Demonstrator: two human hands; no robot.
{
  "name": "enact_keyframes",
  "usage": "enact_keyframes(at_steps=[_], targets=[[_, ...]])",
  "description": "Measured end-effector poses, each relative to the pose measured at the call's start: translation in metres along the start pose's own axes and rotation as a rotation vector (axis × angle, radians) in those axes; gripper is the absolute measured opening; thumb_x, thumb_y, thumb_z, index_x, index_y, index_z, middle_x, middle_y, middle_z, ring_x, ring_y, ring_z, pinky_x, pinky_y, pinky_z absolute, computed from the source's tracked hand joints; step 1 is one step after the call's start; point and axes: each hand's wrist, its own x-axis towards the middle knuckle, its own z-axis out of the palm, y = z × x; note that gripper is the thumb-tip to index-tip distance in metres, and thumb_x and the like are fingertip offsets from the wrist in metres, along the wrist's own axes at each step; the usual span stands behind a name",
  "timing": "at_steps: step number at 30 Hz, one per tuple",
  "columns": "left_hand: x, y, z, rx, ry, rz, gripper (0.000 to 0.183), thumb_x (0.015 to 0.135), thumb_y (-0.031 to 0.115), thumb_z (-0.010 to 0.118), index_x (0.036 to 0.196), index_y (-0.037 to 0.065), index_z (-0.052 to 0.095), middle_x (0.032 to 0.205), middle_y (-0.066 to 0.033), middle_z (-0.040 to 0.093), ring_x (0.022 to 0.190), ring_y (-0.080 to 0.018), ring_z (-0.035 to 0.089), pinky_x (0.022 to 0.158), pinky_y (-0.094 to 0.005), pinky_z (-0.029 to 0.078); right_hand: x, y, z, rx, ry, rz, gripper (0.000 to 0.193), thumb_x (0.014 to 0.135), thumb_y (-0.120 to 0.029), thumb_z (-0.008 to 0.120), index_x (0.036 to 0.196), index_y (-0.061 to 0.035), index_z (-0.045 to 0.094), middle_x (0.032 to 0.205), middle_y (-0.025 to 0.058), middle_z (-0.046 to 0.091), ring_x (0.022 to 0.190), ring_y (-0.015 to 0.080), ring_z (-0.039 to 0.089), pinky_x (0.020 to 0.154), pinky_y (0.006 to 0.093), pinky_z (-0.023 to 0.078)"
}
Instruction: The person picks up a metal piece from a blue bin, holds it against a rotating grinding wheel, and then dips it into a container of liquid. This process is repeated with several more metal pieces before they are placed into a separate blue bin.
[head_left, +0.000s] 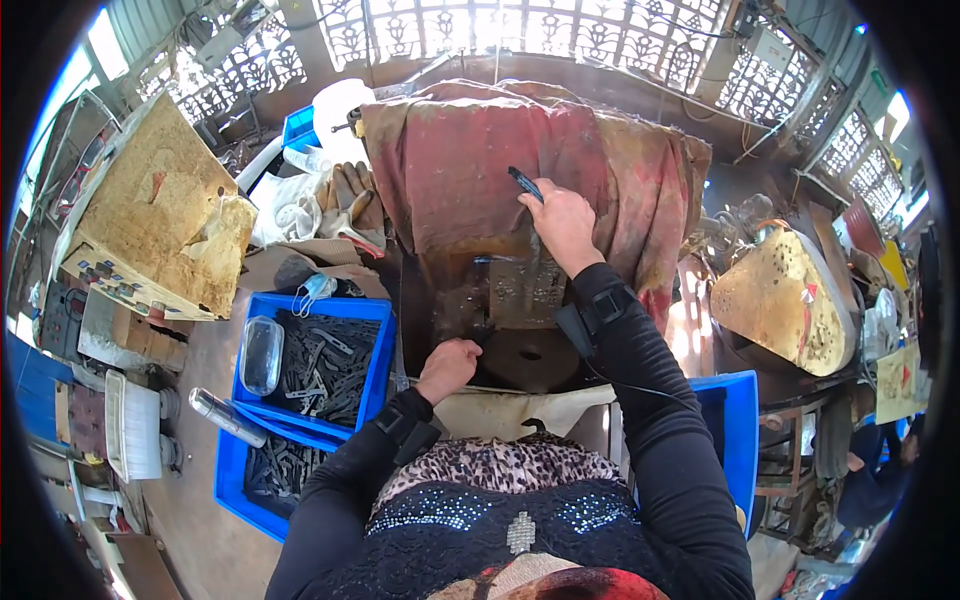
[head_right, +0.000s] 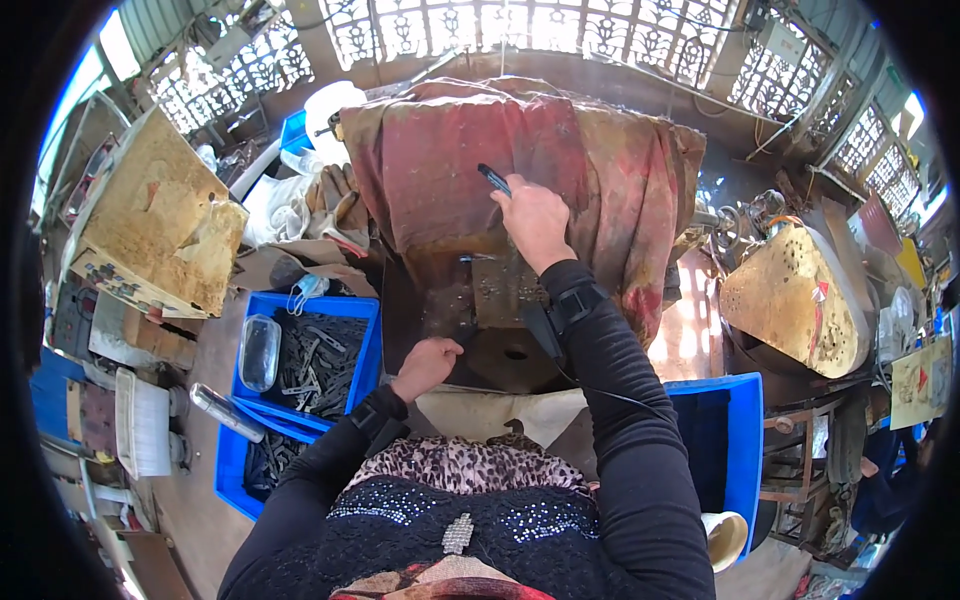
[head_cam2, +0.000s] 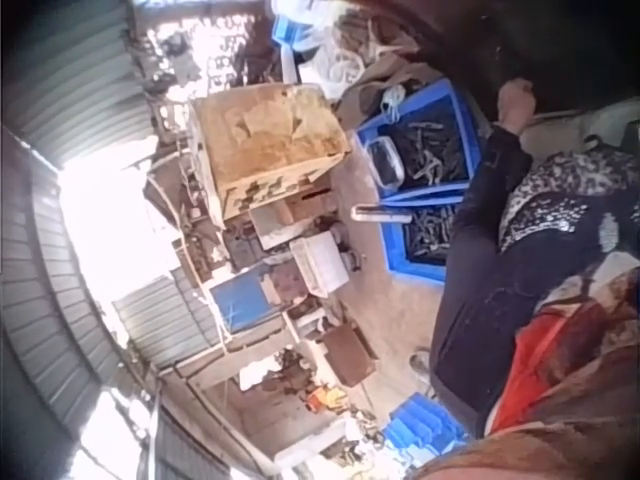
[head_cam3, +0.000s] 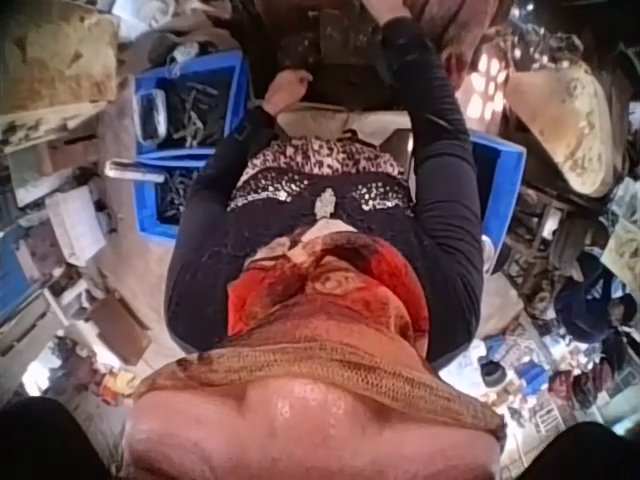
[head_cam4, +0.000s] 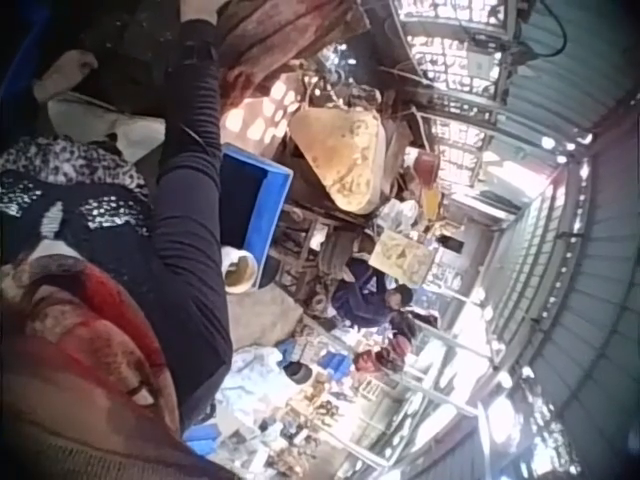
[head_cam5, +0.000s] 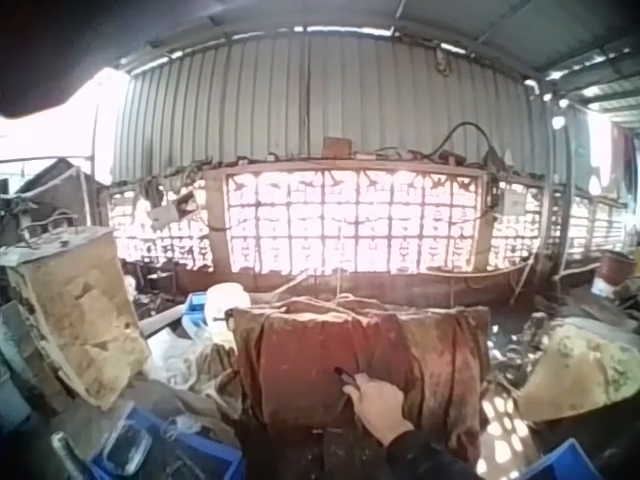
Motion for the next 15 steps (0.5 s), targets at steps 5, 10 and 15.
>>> enact_keyframes(at_steps=[5,10,15], targets=[[0.000,-0.003,-0.002,0.003,-0.021,-0.009,0.023,0.085,0.012,0.054,0.096,0.008,0.073,0.098,-0.0194,0.068,0.095,-0.0372,0.063,0.087,-0.0449,0.050,0.001,-0.003,0.003,0.010,-0.003,0.002,0.028,0.089,-0.038,0.065,0.099,-0.0119,0.066,0.080,0.0140,0.068,0.077,0.0358,0.066,0.066,0.0470,0.051],[0.002,-0.008,0.005,0.005,-0.038,-0.007,0.024,0.084,0.010,0.052,0.096,0.007,0.073,0.097,-0.0202,0.068,0.096,-0.0377,0.063,0.087,-0.0456,0.050,-0.003,-0.001,-0.002,0.038,-0.004,0.006,0.028,0.089,-0.039,0.064,0.100,-0.0121,0.066,0.080,0.0141,0.068,0.078,0.0354,0.066,0.067,0.0472,0.051],[-0.004,-0.013,0.009,0.006,-0.013,0.032,0.026,0.082,0.007,0.050,0.095,0.006,0.072,0.095,-0.0205,0.068,0.096,-0.0381,0.063,0.087,-0.0463,0.049,-0.005,-0.004,-0.002,0.034,-0.021,0.012,0.029,0.089,-0.039,0.064,0.099,-0.0120,0.066,0.080,0.0141,0.068,0.079,0.0358,0.066,0.067,0.0478,0.051]])
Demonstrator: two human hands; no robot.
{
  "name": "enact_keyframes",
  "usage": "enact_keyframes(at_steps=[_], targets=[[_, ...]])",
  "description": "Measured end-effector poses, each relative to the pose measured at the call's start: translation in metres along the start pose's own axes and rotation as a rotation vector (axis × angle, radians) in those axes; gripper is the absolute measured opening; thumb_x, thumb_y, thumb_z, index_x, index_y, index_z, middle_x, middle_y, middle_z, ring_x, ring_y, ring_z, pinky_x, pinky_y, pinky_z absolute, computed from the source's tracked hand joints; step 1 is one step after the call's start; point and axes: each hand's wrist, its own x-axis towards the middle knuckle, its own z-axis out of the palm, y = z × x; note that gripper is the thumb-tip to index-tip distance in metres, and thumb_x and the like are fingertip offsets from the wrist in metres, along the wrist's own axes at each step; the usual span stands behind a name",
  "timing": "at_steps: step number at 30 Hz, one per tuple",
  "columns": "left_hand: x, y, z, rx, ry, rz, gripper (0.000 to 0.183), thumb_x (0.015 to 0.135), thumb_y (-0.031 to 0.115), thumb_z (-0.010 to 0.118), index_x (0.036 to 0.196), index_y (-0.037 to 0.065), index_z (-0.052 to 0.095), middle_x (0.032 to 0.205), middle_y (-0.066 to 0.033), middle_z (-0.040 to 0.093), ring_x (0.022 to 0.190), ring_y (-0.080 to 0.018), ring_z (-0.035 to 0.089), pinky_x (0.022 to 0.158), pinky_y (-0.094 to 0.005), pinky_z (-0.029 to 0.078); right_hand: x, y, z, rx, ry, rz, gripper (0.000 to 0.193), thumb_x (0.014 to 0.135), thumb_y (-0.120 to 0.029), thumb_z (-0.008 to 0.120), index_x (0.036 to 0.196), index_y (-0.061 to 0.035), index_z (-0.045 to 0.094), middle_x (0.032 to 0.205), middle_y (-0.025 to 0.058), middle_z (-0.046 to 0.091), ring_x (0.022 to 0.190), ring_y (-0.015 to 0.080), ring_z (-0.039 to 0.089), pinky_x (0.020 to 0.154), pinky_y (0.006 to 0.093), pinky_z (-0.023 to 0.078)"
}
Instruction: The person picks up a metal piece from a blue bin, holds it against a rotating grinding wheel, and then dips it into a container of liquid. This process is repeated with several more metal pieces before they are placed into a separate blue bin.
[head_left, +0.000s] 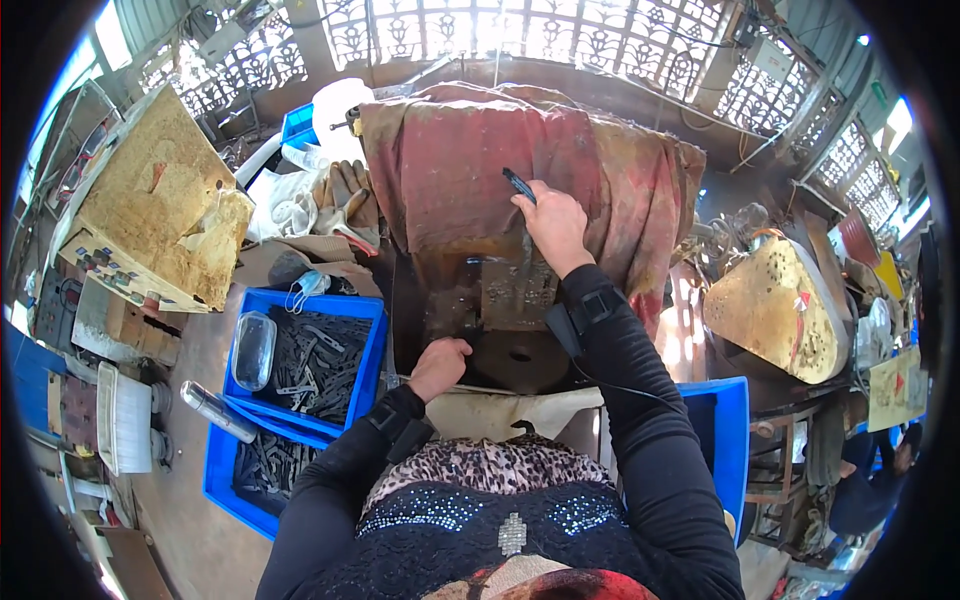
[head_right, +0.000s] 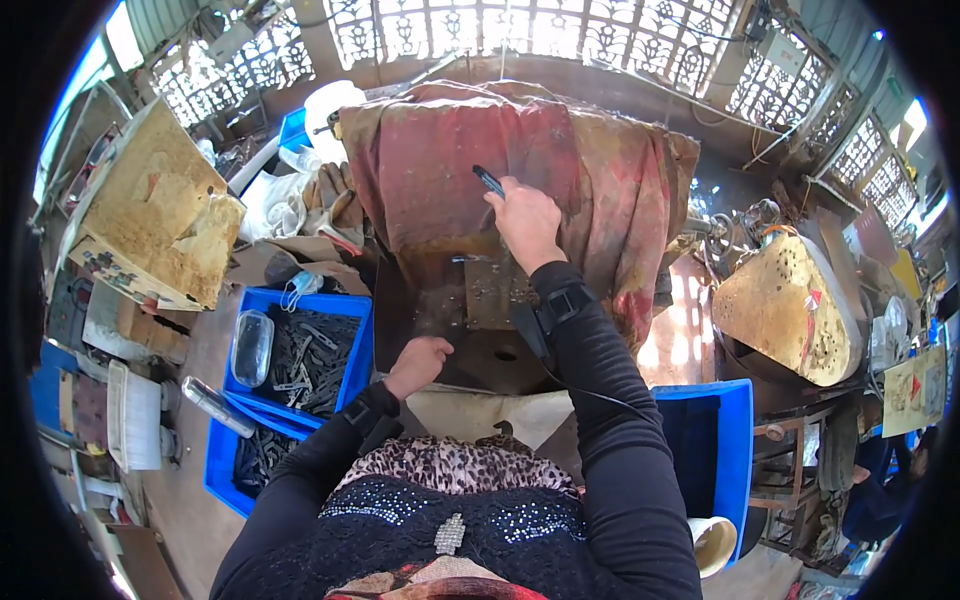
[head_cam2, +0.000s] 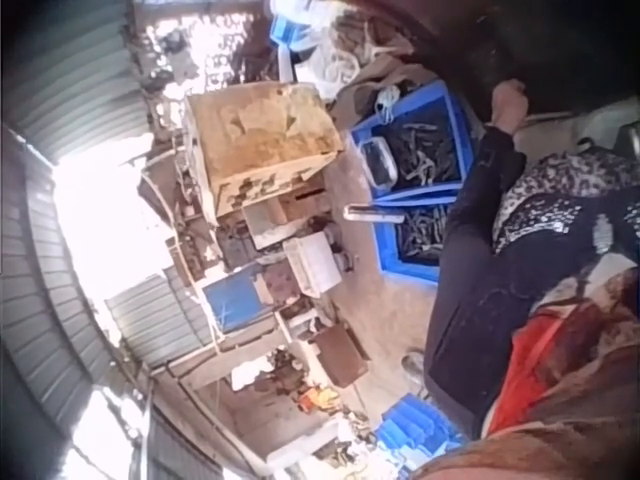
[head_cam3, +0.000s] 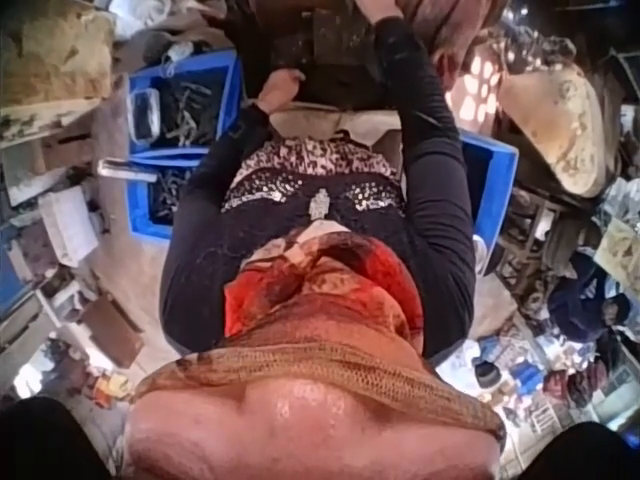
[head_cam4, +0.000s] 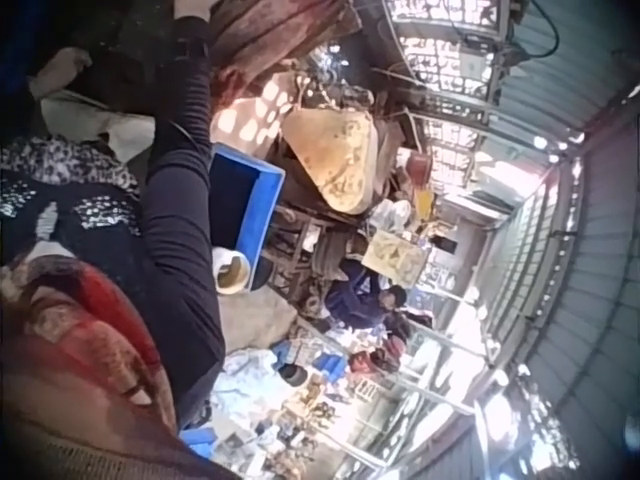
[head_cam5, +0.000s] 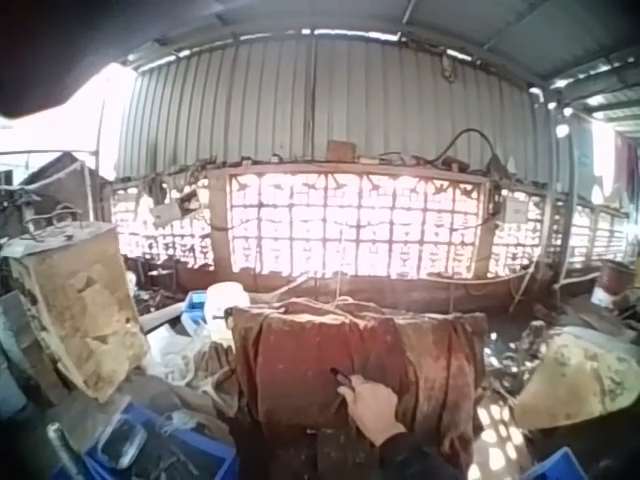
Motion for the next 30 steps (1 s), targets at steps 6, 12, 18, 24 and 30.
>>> enact_keyframes(at_steps=[6,12,18,24,30], targets=[[0.001,0.002,-0.002,-0.016,0.021,-0.009,0.026,0.078,0.006,0.051,0.093,0.005,0.072,0.092,-0.0200,0.069,0.094,-0.0373,0.064,0.087,-0.0464,0.049,0.000,-0.006,0.001,-0.056,-0.001,0.023,0.029,0.088,-0.039,0.065,0.096,-0.0107,0.065,0.080,0.0157,0.068,0.080,0.0373,0.066,0.069,0.0503,0.050],[0.008,0.002,-0.004,0.012,0.134,0.171,0.024,0.078,0.005,0.051,0.090,0.004,0.071,0.090,-0.0185,0.069,0.088,-0.0364,0.065,0.082,-0.0439,0.051,0.006,0.002,-0.008,-0.056,0.013,-0.029,0.033,0.087,-0.039,0.065,0.091,-0.0063,0.064,0.083,0.0200,0.066,0.083,0.0404,0.064,0.071,0.0516,0.050],[0.004,-0.014,-0.007,-0.506,0.364,0.002,0.029,0.079,-0.006,0.054,0.101,0.003,0.070,0.087,-0.0158,0.066,0.068,-0.0290,0.063,0.066,-0.0353,0.052,-0.062,-0.015,-0.052,0.156,-0.026,-0.039,0.034,0.089,-0.037,0.066,0.093,-0.0036,0.065,0.083,0.0205,0.065,0.080,0.0412,0.063,0.069,0.0474,0.049],[0.019,0.023,-0.033,-0.300,0.441,0.149,0.023,0.080,-0.006,0.055,0.098,0.000,0.069,0.088,-0.0181,0.066,0.081,-0.0348,0.064,0.074,-0.0419,0.052,-0.168,-0.035,-0.092,0.376,-0.112,-0.048,0.021,0.086,-0.022,0.071,0.095,-0.0040,0.064,0.081,0.0191,0.063,0.076,0.0379,0.063,0.064,0.0391,0.049],[0.050,0.012,-0.019,0.454,0.329,0.438,0.017,0.078,0.001,0.060,0.094,-0.001,0.067,0.087,-0.0189,0.063,0.085,-0.0333,0.063,0.074,-0.0421,0.052,-0.244,-0.029,-0.102,0.375,-0.177,-0.197,0.022,0.078,-0.015,0.074,0.096,-0.0063,0.065,0.080,0.0128,0.064,0.073,0.0336,0.064,0.062,0.0391,0.051]])
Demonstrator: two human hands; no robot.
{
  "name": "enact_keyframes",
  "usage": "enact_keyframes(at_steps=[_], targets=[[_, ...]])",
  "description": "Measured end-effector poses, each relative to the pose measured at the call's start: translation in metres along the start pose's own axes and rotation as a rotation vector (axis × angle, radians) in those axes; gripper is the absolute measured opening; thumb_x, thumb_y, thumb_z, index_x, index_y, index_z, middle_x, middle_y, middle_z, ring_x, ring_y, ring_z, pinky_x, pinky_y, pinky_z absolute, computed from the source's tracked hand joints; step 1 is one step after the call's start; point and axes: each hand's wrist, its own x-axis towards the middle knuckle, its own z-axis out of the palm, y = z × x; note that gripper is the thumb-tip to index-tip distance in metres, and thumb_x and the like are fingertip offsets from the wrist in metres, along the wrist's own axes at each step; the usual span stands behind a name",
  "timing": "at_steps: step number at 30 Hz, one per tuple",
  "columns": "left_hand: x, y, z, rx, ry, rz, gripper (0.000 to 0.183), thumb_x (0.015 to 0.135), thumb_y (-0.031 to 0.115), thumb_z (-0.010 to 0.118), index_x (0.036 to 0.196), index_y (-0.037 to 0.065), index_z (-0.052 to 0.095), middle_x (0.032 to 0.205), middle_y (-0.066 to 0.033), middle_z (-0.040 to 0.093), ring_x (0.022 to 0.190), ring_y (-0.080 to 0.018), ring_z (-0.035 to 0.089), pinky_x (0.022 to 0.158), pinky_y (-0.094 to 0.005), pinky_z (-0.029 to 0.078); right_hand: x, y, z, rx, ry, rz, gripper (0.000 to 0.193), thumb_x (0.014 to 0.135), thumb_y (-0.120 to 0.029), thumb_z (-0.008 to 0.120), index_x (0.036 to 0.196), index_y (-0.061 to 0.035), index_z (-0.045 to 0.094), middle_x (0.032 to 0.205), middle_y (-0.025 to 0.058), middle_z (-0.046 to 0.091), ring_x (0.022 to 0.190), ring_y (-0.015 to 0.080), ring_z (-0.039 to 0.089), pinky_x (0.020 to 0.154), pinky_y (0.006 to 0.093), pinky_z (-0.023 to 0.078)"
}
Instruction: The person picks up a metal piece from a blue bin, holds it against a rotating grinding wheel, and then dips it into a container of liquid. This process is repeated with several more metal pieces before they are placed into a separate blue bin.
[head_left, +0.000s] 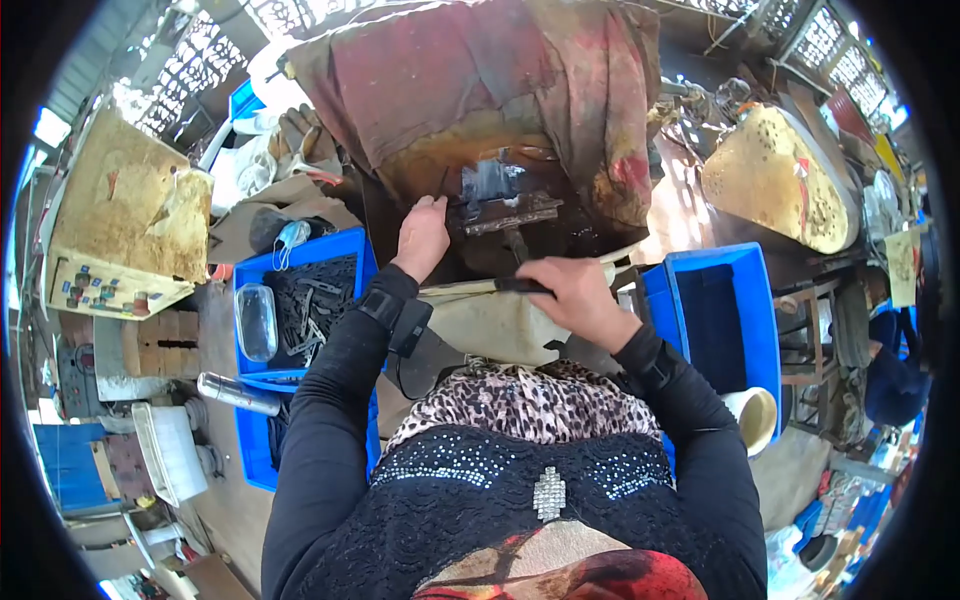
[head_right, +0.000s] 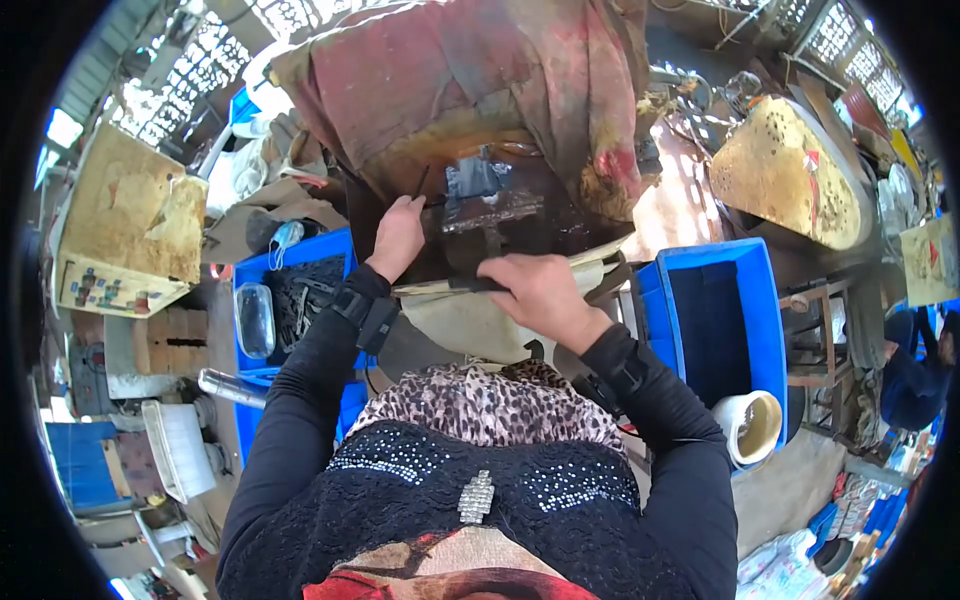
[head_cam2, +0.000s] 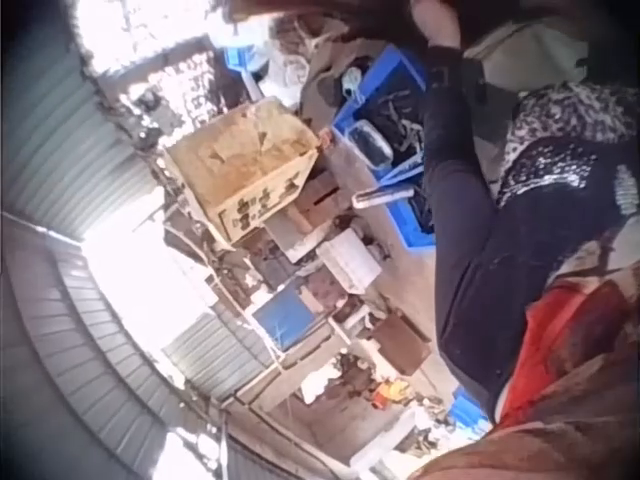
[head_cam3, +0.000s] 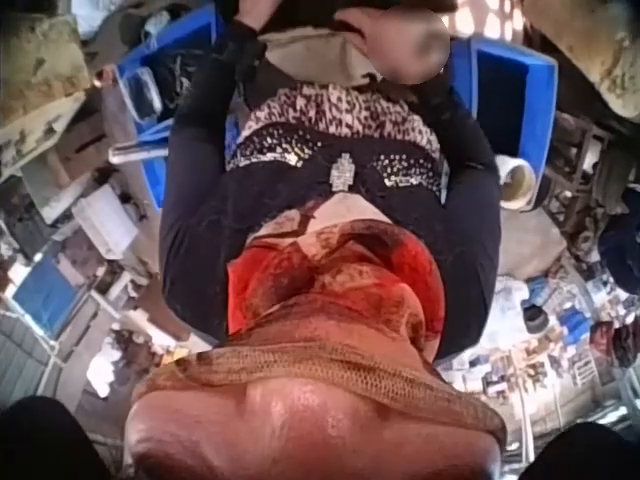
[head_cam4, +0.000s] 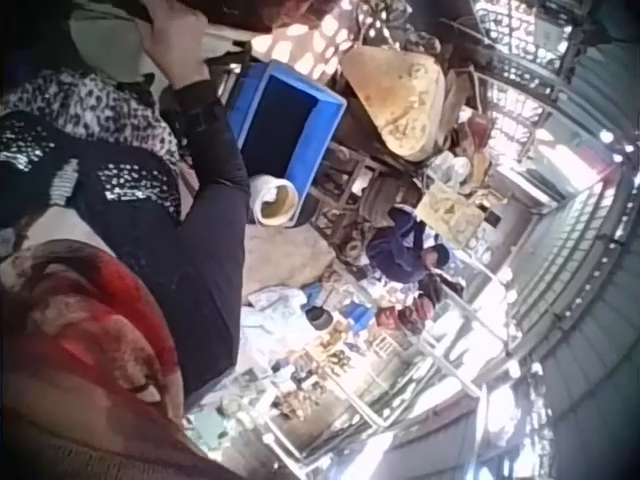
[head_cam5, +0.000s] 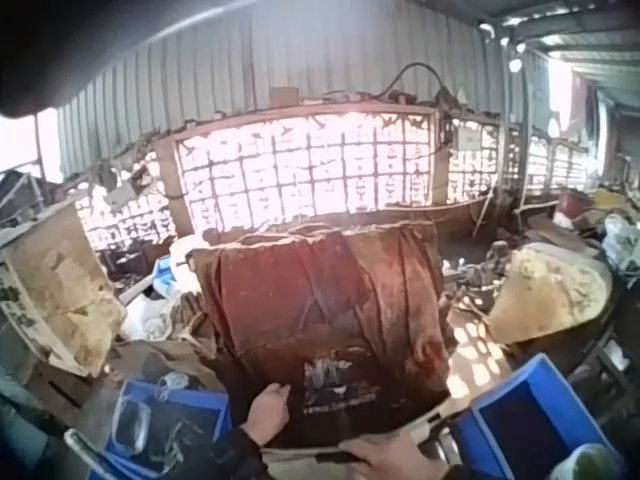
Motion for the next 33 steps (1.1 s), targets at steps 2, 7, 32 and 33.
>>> enact_keyframes(at_steps=[2,7,32,33], targets=[[0.000,-0.004,0.006,0.007,-0.056,0.071,0.014,0.077,0.002,0.060,0.090,0.000,0.067,0.085,-0.0183,0.063,0.084,-0.0335,0.064,0.073,-0.0424,0.052,-0.020,-0.001,-0.001,-0.032,-0.129,-0.013,0.024,0.075,-0.013,0.074,0.097,-0.0078,0.065,0.079,0.0102,0.064,0.071,0.0319,0.064,0.062,0.0398,0.051],[0.005,-0.011,0.008,0.058,-0.235,0.220,0.006,0.076,0.007,0.061,0.075,0.005,0.066,0.076,-0.0163,0.063,0.078,-0.0343,0.064,0.069,-0.0438,0.053,-0.050,0.005,0.008,0.016,-0.206,-0.014,0.029,0.073,-0.017,0.073,0.099,-0.0127,0.063,0.078,0.0071,0.063,0.072,0.0290,0.066,0.061,0.0408,0.052],[0.017,0.101,-0.071,-0.221,0.091,-0.090,0.017,0.081,0.018,0.064,0.071,0.004,0.062,0.073,-0.0144,0.062,0.070,-0.0356,0.062,0.066,-0.0468,0.051,0.041,0.059,0.053,1.608,0.496,0.860,0.016,0.095,-0.003,0.057,0.111,-0.0026,0.054,0.104,0.0136,0.065,0.095,0.0241,0.066,0.081,0.0367,0.055],[0.016,0.109,-0.068,-0.221,0.093,-0.092,0.017,0.081,0.018,0.064,0.071,0.004,0.062,0.073,-0.0144,0.062,0.070,-0.0356,0.062,0.066,-0.0468,0.051,0.042,0.060,0.060,1.655,0.515,0.797,0.015,0.095,-0.004,0.057,0.109,-0.0026,0.055,0.104,0.0137,0.065,0.096,0.0239,0.066,0.082,0.0371,0.055]])
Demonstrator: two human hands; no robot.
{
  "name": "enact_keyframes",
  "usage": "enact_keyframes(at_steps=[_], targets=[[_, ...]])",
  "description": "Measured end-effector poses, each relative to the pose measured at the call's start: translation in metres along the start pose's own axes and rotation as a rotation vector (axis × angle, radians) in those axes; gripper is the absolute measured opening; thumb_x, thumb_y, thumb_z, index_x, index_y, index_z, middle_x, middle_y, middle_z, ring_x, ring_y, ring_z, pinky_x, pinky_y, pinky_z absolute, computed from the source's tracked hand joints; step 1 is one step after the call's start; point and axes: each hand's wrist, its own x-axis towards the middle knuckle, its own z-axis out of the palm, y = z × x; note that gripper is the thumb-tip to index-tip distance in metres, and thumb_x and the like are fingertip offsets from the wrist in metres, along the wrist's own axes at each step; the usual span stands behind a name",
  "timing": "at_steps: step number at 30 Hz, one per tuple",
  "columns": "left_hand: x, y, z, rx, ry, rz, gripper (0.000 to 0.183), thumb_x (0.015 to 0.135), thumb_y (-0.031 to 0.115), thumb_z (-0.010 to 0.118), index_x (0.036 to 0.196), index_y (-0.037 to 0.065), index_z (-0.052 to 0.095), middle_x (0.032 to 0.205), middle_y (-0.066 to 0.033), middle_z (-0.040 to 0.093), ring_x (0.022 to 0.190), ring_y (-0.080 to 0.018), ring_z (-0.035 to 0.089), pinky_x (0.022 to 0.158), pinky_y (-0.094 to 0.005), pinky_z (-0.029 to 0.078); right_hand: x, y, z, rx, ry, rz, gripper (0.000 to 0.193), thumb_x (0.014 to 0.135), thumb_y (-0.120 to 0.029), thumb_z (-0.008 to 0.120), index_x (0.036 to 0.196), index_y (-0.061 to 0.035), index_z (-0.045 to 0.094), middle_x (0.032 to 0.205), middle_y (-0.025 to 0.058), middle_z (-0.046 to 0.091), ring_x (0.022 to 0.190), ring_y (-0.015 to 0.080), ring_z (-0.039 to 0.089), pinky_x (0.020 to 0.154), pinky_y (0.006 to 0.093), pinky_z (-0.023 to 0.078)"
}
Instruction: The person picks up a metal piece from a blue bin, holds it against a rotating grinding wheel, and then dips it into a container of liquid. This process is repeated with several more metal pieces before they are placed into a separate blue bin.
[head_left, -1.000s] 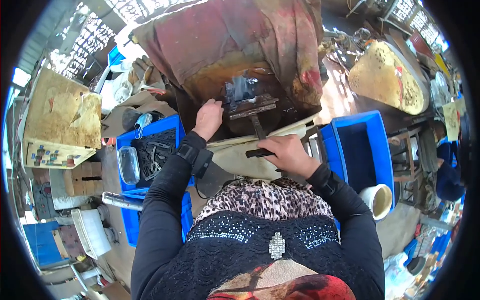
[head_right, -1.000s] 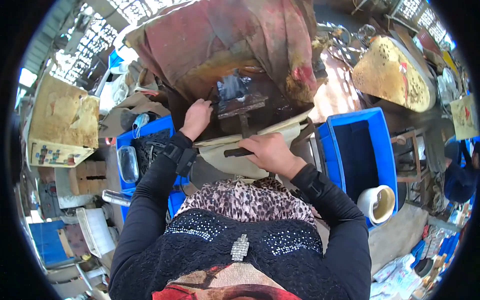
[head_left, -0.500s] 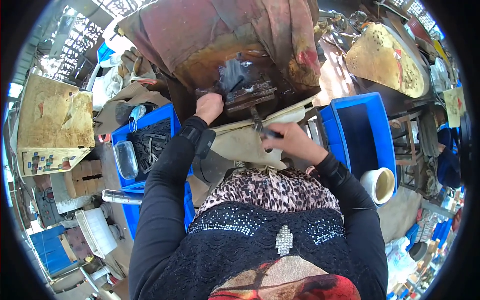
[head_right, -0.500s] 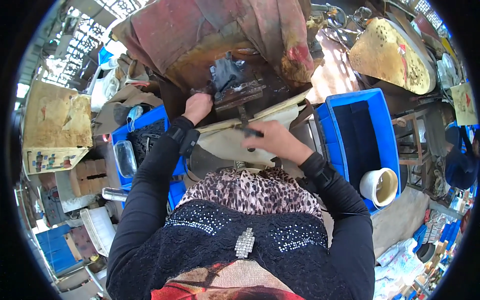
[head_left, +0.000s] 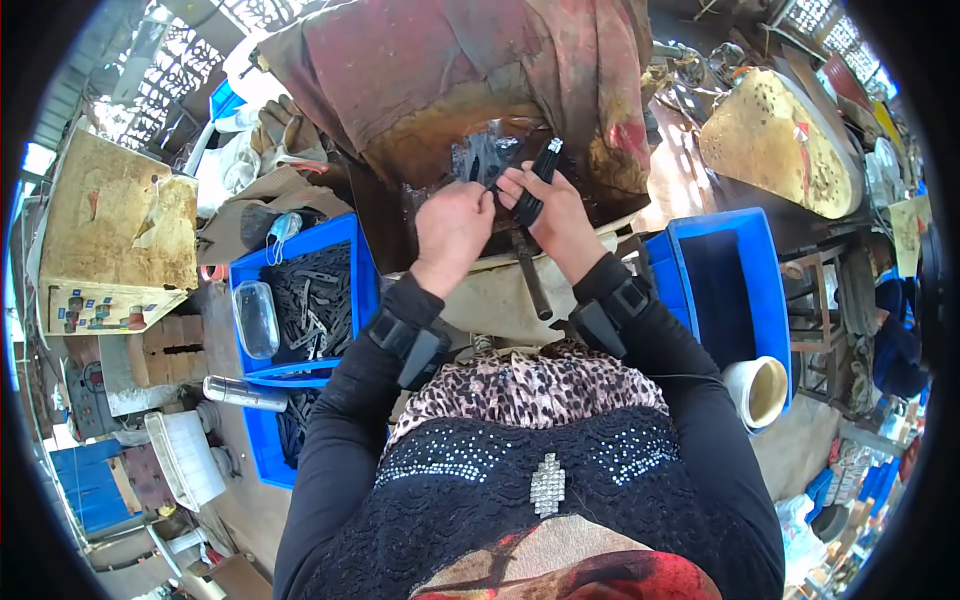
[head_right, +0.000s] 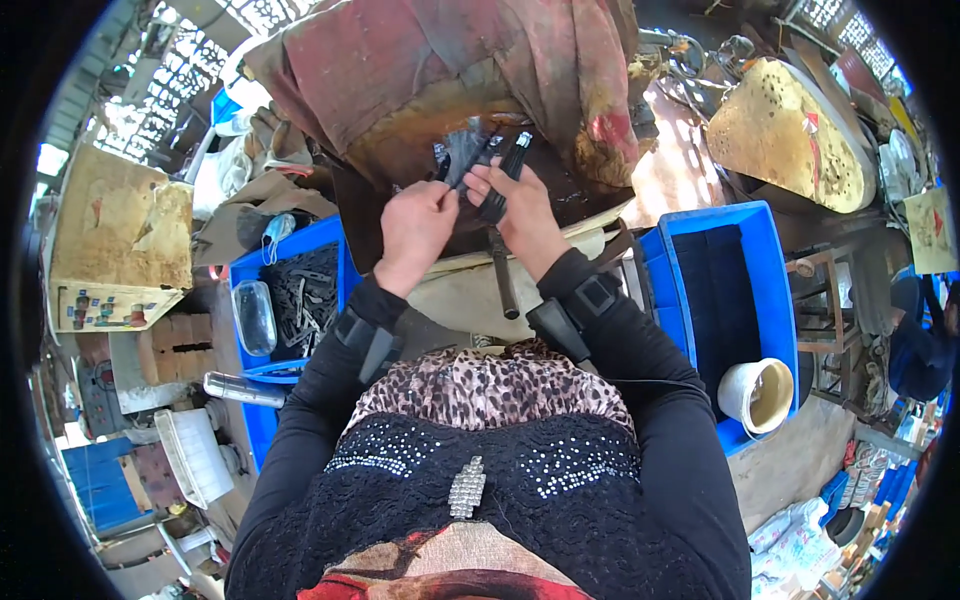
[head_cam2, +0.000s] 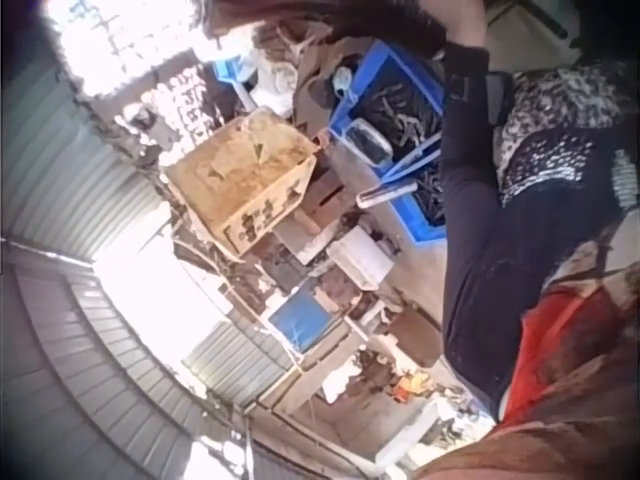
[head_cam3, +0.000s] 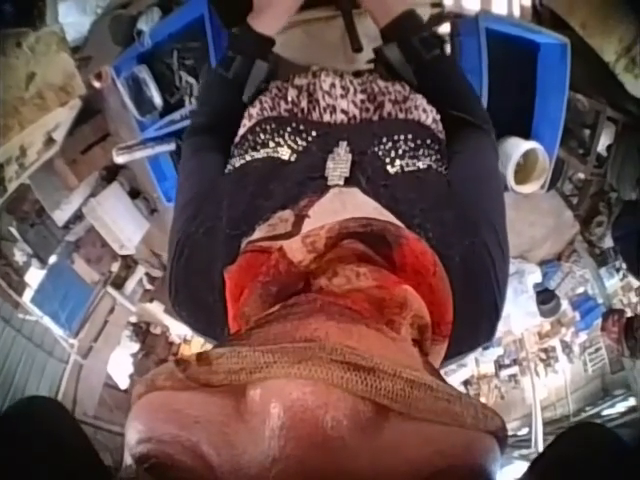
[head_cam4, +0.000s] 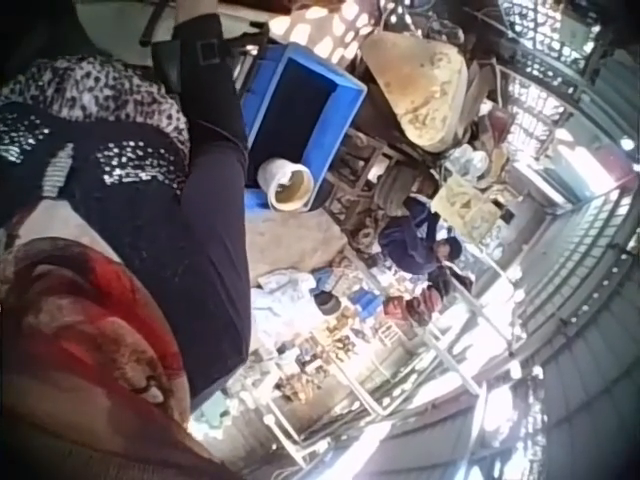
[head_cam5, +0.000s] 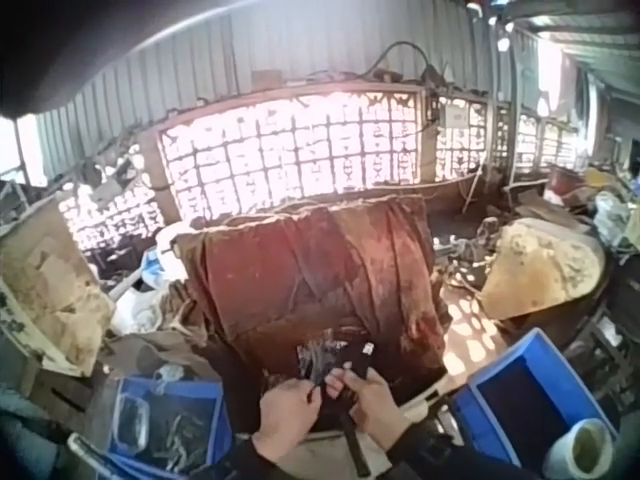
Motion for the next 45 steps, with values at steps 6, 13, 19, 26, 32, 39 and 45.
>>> enact_keyframes(at_steps=[6,13,19,26,32,39,45], targets=[[-0.014,0.006,0.006,0.097,-0.109,0.070,0.010,0.082,0.010,0.061,0.082,0.001,0.062,0.076,-0.0167,0.060,0.065,-0.0359,0.060,0.060,-0.0454,0.050,0.004,0.021,0.007,-0.116,0.063,-0.105,0.012,0.096,-0.006,0.057,0.108,-0.0025,0.057,0.105,0.0124,0.065,0.095,0.0215,0.065,0.085,0.0384,0.055],[-0.017,-0.024,-0.019,-0.621,-0.332,-0.261,0.035,0.086,-0.002,0.052,0.119,0.000,0.060,0.090,-0.0119,0.064,0.067,-0.0227,0.063,0.061,-0.0361,0.052,-0.014,-0.008,-0.006,-0.131,0.034,-0.011,0.014,0.097,-0.006,0.055,0.110,-0.0029,0.059,0.102,0.0084,0.064,0.087,0.0182,0.063,0.078,0.0322,0.053],[-0.005,-0.088,-0.002,-1.020,-0.273,-0.699,0.045,0.088,-0.008,0.044,0.129,0.003,0.059,0.100,-0.0052,0.066,0.078,-0.0113,0.063,0.070,-0.0288,0.053,-0.043,-0.040,-0.004,-0.440,-0.082,0.036,0.019,0.095,-0.013,0.062,0.112,-0.0026,0.059,0.090,0.0038,0.065,0.077,0.0143,0.060,0.071,0.0286,0.050],[0.000,-0.139,0.064,-0.676,-0.326,-0.361,0.035,0.089,-0.007,0.049,0.118,0.001,0.065,0.101,-0.0110,0.071,0.094,-0.0176,0.068,0.084,-0.0278,0.051,-0.103,-0.038,-0.024,-1.334,-0.351,-0.032,0.036,0.085,-0.022,0.075,0.114,-0.0033,0.065,0.079,0.0043,0.066,0.068,0.0115,0.058,0.066,0.0304,0.049],[-0.001,-0.142,0.074,-0.438,-0.437,-0.132,0.031,0.087,-0.006,0.054,0.113,0.003,0.068,0.105,-0.0142,0.072,0.101,-0.0217,0.068,0.089,-0.0308,0.050,-0.122,-0.035,-0.027,-1.571,-0.521,-0.096,0.042,0.077,-0.021,0.081,0.115,-0.0076,0.067,0.092,0.0142,0.070,0.077,0.0248,0.068,0.071,0.0330,0.052],[0.003,-0.139,0.077,-0.514,-0.497,-0.061,0.040,0.082,-0.006,0.054,0.116,0.010,0.069,0.103,-0.0205,0.069,0.094,-0.0341,0.068,0.085,-0.0362,0.052,-0.123,-0.029,-0.037,-1.606,-0.569,-0.238,0.041,0.076,-0.022,0.080,0.113,-0.0094,0.067,0.098,0.0155,0.070,0.084,0.0337,0.068,0.073,0.0362,0.054],[0.006,-0.147,0.083,-0.232,-0.481,0.235,0.047,0.078,-0.006,0.052,0.119,0.012,0.068,0.101,-0.0220,0.068,0.095,-0.0381,0.065,0.083,-0.0418,0.052,-0.126,-0.032,-0.023,-1.694,-0.621,-0.311,0.037,0.078,-0.022,0.078,0.110,-0.0101,0.066,0.089,0.0122,0.068,0.079,0.0333,0.067,0.068,0.0403,0.054]])
